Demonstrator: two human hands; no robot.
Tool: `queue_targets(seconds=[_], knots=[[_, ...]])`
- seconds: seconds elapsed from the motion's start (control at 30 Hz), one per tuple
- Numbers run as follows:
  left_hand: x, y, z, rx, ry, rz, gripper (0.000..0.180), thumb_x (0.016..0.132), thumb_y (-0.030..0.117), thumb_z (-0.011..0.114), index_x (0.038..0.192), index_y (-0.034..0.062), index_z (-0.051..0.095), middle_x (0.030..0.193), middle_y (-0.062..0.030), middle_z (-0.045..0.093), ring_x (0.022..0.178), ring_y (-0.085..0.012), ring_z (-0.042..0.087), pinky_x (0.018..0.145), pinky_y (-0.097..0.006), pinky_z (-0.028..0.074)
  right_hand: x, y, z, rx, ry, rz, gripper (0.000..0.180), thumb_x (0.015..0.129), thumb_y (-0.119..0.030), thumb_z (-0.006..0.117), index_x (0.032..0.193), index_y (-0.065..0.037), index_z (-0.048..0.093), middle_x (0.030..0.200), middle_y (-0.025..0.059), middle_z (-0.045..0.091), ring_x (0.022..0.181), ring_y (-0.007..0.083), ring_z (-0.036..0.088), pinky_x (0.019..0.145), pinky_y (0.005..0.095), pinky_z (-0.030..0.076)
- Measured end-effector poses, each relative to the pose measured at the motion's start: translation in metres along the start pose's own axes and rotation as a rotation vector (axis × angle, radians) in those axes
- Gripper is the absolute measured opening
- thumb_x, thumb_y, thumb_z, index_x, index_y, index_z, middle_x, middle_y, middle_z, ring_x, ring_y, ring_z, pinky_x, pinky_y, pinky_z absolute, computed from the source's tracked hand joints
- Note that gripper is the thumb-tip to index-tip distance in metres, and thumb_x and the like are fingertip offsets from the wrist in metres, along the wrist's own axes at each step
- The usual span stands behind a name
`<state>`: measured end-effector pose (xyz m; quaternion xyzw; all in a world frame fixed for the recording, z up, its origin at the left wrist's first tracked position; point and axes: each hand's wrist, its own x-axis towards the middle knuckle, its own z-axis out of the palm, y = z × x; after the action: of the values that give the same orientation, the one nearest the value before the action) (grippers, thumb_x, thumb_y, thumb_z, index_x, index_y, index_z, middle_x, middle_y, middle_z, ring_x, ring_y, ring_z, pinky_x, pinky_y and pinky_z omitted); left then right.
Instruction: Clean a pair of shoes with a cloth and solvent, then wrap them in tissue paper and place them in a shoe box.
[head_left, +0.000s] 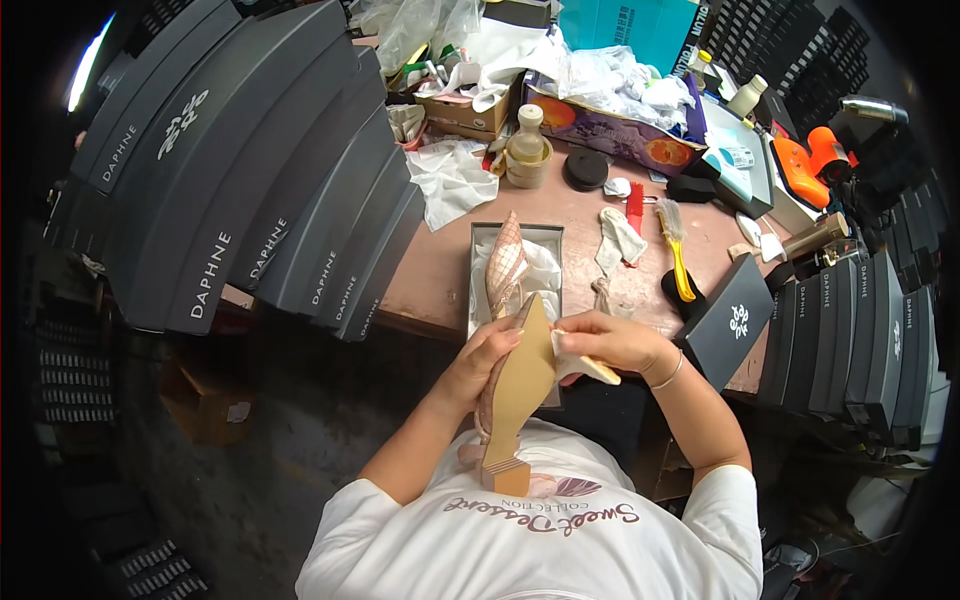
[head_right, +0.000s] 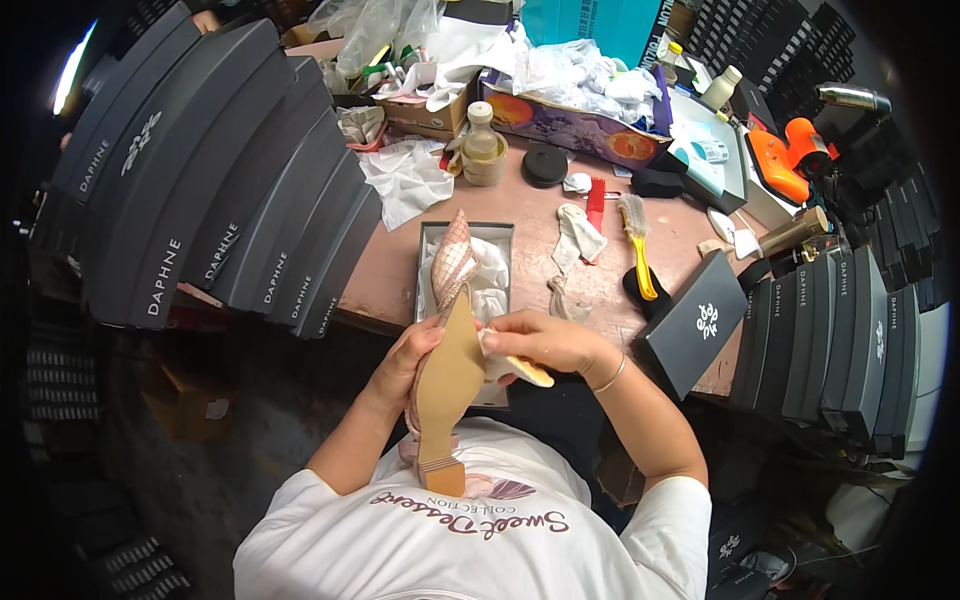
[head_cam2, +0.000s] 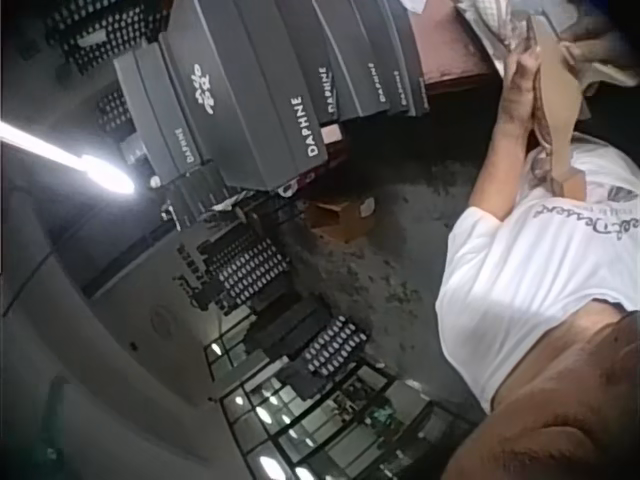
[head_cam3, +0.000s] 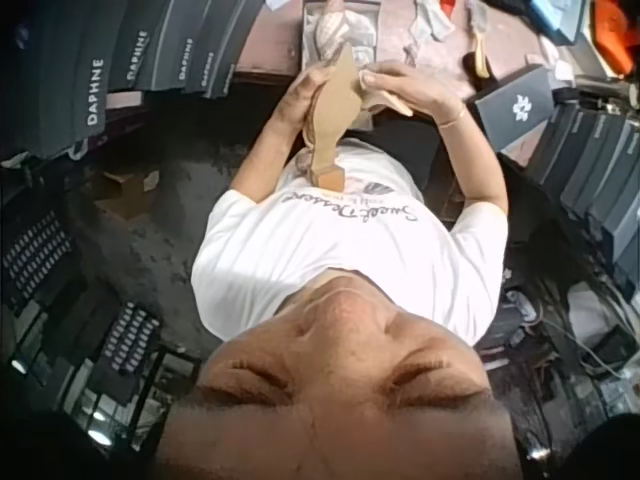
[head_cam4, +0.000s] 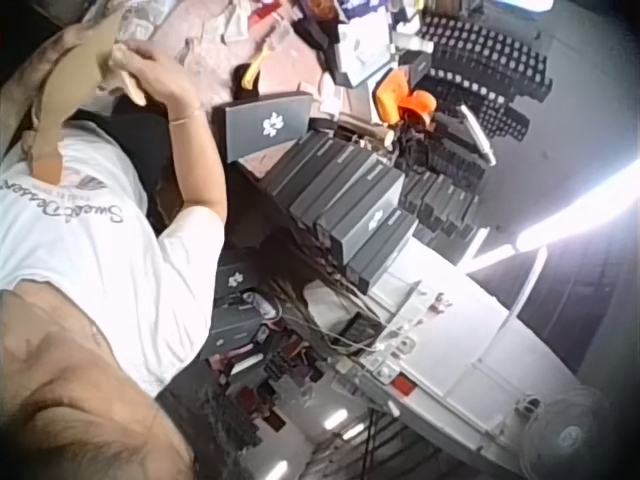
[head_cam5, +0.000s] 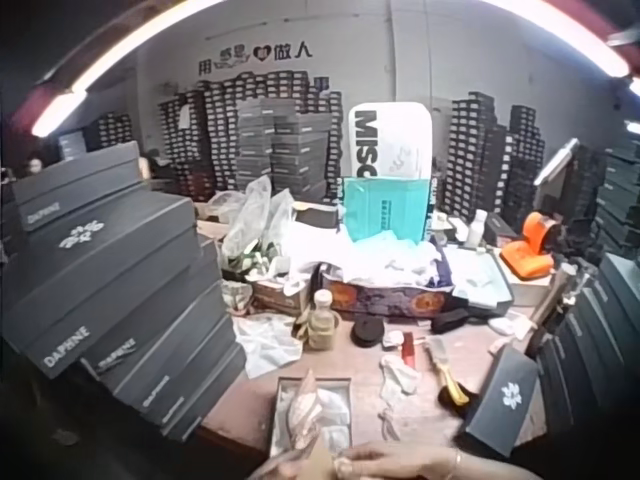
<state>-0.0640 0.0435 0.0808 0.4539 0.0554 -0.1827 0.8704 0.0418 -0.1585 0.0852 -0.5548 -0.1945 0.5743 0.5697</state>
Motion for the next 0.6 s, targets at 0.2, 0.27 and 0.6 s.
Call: queue_targets(seconds=[0.2, 0.27, 0.6], knots=[[-0.006, -0.018, -0.017, -0.308, 0.113, 0.064, 0.051, 0.088, 0.042, 0.045, 0.118, 0.001, 0.052, 0.109, -0.0116, 0.058, 0.099, -0.0165, 0.058, 0.081, -0.03, 0.051, -0.005, 0.039, 0.023, 0.373, 0.144, -0.105, 0.024, 0.089, -0.017, 0.062, 0.106, -0.002, 0.055, 0.102, 0.0063, 0.059, 0.091, 0.0133, 0.06, 0.08, 0.0265, 0.049], [-0.004, -0.027, -0.028, -0.416, 0.078, 0.068, 0.052, 0.088, 0.042, 0.045, 0.119, 0.0012, 0.051, 0.111, -0.0121, 0.058, 0.1, -0.0178, 0.058, 0.083, -0.032, 0.051, -0.002, 0.043, 0.029, 0.374, 0.394, -0.272, 0.023, 0.086, -0.012, 0.065, 0.105, -0.001, 0.057, 0.103, 0.006, 0.058, 0.093, 0.0149, 0.058, 0.083, 0.0273, 0.046], [-0.008, -0.032, -0.035, -0.553, 0.108, -0.018, 0.052, 0.091, 0.046, 0.041, 0.127, 0.008, 0.049, 0.119, -0.0132, 0.057, 0.103, -0.0228, 0.059, 0.088, -0.036, 0.051, 0.027, 0.023, 0.079, -0.71, 0.7, -0.696, 0.03, 0.076, -0.014, 0.076, 0.101, -0.003, 0.063, 0.099, 0.0127, 0.05, 0.09, 0.0267, 0.053, 0.08, 0.0333, 0.046]])
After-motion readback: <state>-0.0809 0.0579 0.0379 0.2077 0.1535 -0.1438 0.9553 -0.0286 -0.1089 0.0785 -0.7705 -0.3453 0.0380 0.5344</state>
